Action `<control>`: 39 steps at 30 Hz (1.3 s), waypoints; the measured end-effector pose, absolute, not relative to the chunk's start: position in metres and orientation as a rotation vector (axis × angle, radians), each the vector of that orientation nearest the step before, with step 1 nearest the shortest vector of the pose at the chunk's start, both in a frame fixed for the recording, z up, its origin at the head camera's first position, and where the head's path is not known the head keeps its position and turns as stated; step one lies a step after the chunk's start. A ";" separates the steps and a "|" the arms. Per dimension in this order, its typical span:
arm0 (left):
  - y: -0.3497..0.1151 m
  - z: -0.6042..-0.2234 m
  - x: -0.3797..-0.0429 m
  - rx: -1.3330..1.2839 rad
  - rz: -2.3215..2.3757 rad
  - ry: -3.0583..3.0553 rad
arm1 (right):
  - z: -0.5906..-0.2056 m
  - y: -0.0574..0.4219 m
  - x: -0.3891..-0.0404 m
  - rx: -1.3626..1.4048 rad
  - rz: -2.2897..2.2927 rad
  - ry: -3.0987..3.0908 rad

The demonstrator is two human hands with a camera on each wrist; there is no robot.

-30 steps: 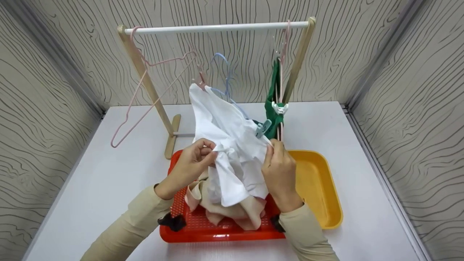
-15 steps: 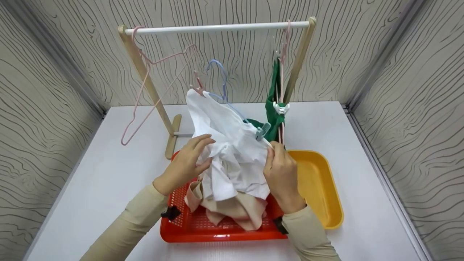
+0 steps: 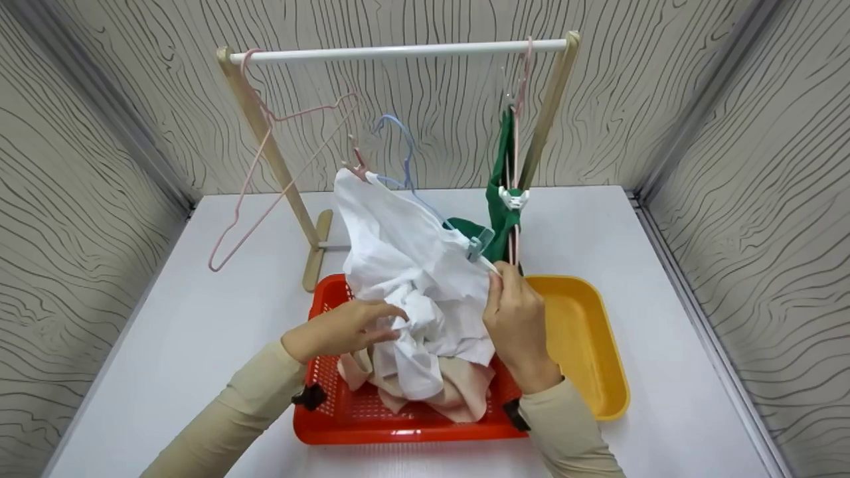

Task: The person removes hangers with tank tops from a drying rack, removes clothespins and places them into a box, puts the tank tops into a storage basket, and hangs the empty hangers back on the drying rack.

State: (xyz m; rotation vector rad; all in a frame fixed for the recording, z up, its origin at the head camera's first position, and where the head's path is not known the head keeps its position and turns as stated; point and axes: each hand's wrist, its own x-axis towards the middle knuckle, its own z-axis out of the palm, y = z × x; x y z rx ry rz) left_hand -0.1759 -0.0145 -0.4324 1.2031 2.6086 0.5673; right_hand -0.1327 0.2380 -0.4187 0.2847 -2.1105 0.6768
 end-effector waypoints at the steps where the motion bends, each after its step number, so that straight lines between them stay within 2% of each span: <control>1: -0.013 -0.435 -0.174 1.190 0.548 2.572 | -0.419 0.238 -0.133 0.286 0.678 -2.109; 8: -0.001 -0.450 -0.162 1.134 0.325 2.492 | -0.421 0.239 -0.133 0.309 0.685 -2.105; 17: 0.004 -0.459 -0.150 0.882 0.164 2.295 | -0.424 0.244 -0.132 0.374 0.751 -2.145; 25: 0.005 -0.467 -0.144 0.964 0.041 2.195 | -0.425 0.250 -0.131 0.408 0.793 -2.158; 32: -0.008 -0.467 -0.147 0.901 0.250 2.230 | -0.430 0.255 -0.133 0.434 0.821 -2.145; 39: -0.016 -0.465 -0.149 1.018 0.298 2.284 | -0.435 0.259 -0.137 0.443 0.836 -2.111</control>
